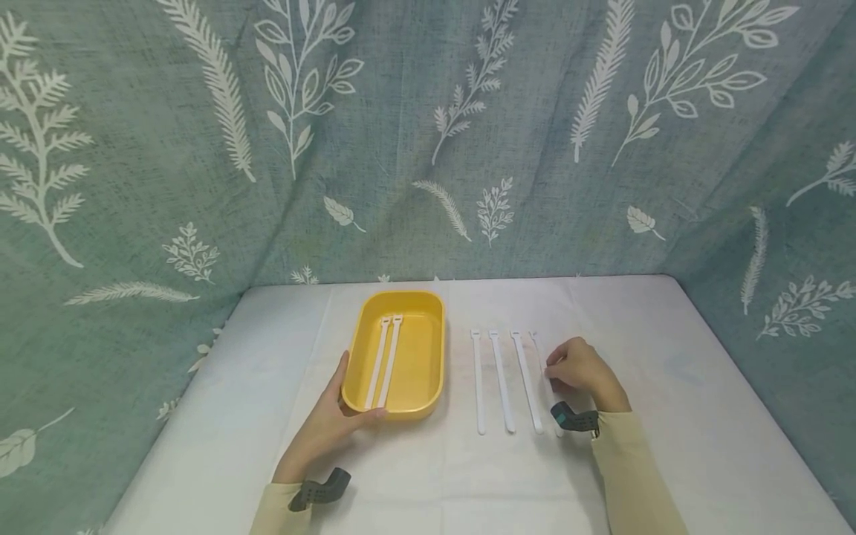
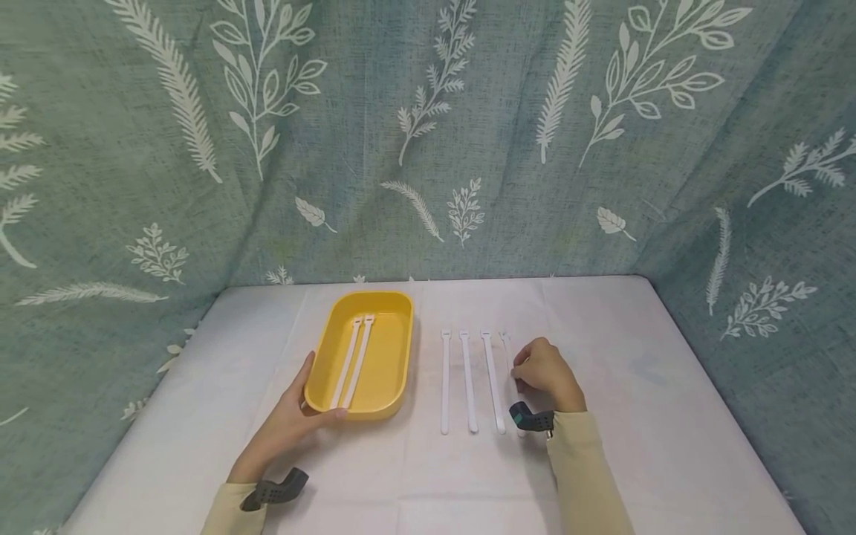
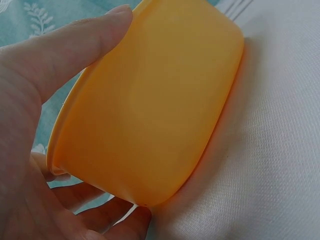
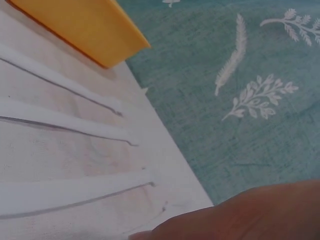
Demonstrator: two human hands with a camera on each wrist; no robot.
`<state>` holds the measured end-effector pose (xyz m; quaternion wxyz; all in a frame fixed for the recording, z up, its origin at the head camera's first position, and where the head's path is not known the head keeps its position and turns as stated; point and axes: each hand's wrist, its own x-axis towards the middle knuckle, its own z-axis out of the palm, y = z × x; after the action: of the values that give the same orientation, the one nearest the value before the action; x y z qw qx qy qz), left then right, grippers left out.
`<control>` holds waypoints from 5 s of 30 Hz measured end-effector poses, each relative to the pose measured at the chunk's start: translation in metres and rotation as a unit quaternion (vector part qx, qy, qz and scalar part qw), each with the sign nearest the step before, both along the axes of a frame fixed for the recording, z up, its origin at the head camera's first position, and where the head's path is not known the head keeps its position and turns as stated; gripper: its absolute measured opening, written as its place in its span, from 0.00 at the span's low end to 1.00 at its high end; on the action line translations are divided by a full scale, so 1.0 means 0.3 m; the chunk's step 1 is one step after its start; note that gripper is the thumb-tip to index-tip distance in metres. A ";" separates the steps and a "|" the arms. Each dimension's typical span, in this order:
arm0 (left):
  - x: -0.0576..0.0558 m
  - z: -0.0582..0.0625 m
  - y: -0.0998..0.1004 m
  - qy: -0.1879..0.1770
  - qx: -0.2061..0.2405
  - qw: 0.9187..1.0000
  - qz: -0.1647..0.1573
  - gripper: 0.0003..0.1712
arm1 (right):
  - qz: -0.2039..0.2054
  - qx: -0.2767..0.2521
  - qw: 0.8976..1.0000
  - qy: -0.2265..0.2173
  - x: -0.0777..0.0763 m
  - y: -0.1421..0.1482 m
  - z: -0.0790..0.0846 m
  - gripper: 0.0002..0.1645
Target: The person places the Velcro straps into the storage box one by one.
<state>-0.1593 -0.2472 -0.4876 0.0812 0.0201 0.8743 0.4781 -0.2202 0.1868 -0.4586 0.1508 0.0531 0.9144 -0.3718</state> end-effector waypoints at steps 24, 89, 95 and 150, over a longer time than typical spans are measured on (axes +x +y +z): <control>0.000 -0.003 0.005 0.002 -0.006 1.000 0.004 0.76 | 0.004 -0.052 0.998 0.043 -0.011 0.029 0.005 0.17; -0.006 0.008 0.009 -0.017 -0.002 1.000 0.010 0.78 | -0.027 -0.280 0.957 0.065 -0.039 -0.059 0.128 0.22; -0.008 0.006 0.006 -0.019 -0.005 1.000 0.010 0.77 | -0.033 -0.299 0.951 0.066 -0.052 -0.084 0.149 0.22; -0.002 -0.014 -0.005 0.000 -0.012 1.000 0.005 0.78 | 0.011 -0.375 0.926 0.041 -0.137 -0.421 0.209 0.16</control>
<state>-0.1600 -0.2488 -0.4919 0.0792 0.0151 0.8800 0.4680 -0.2612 0.0604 -0.3957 0.1260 -0.0325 0.7138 -0.6881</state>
